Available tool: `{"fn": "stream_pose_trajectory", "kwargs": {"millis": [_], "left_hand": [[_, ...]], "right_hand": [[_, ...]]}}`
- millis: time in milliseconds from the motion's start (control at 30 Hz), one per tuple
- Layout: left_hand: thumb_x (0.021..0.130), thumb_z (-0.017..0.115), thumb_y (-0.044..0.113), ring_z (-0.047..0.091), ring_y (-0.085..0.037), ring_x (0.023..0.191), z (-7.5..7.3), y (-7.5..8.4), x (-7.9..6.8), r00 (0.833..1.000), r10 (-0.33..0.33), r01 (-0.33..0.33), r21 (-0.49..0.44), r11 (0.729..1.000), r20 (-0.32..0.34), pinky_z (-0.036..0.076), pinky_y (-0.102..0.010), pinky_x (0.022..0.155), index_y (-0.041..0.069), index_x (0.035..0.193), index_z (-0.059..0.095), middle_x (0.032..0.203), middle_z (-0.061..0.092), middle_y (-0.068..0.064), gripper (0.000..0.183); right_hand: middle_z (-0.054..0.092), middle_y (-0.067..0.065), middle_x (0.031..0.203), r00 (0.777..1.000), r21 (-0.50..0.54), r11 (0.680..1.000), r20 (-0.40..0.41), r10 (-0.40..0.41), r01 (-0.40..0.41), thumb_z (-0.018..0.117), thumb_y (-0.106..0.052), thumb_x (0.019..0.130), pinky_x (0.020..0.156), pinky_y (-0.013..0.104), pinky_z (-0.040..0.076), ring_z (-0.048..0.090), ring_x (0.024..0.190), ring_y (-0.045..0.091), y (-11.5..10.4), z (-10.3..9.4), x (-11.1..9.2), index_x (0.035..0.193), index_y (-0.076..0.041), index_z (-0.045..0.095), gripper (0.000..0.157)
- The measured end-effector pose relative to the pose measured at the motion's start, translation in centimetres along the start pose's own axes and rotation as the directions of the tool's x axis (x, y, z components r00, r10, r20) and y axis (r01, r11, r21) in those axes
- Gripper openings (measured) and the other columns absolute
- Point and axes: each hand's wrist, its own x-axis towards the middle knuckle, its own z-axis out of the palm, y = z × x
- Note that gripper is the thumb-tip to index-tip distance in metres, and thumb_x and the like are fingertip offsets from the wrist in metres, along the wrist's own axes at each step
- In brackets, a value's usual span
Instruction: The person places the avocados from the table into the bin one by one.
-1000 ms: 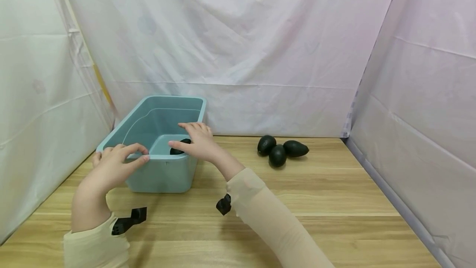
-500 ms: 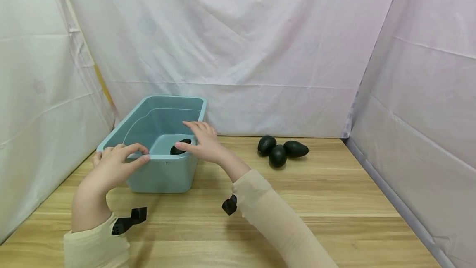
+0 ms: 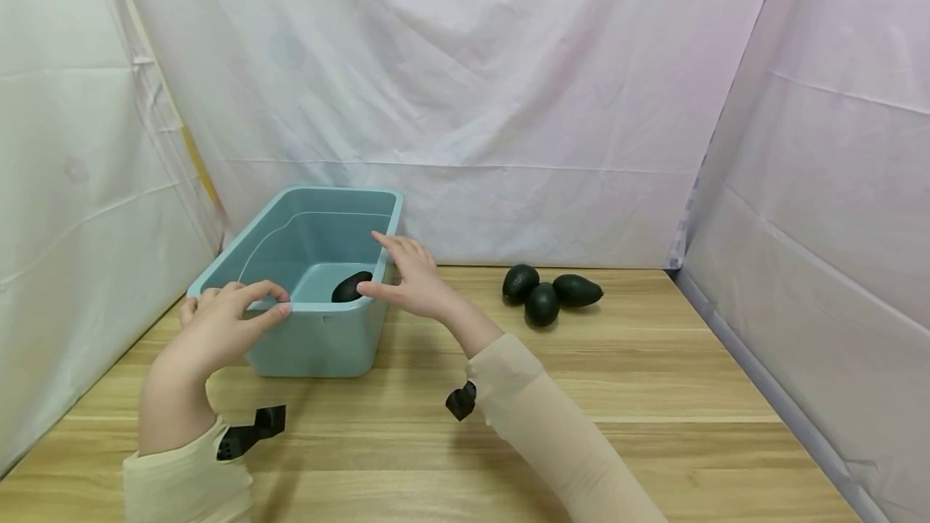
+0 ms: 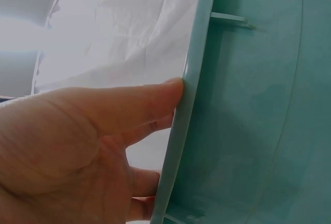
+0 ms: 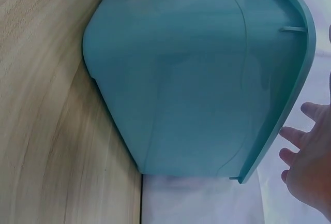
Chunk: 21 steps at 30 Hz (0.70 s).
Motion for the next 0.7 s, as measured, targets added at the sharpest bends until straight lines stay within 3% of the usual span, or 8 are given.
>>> {"fn": "stream_pose_trajectory", "kwargs": {"millis": [500,700], "left_hand": [[0.099,0.051,0.041,0.032,-0.052,0.108,0.0,-0.1,-0.1,1.0,0.005,-0.005,0.001,1.0,0.0,0.001,-0.073,0.089,0.013,0.115,0.06,0.099,0.051,-0.015,0.033],[0.099,0.051,0.041,0.033,-0.051,0.108,0.0,-0.1,-0.1,1.0,0.006,-0.006,0.002,1.0,-0.002,0.0,-0.074,0.09,0.013,0.115,0.06,0.101,0.052,-0.016,0.034]], "right_hand": [[0.021,0.003,0.156,1.0,0.02,1.0,-0.029,-0.008,0.009,0.062,-0.047,0.09,0.113,0.048,0.004,0.013,0.143,0.02,1.6,-0.8,-1.3,0.154,-0.018,0.018,0.083],[0.022,0.005,0.155,0.999,0.024,1.0,-0.049,-0.011,0.012,0.052,-0.07,0.085,0.112,0.049,0.004,0.015,0.142,0.023,2.5,-1.0,-1.9,0.154,-0.016,0.019,0.093]]}}
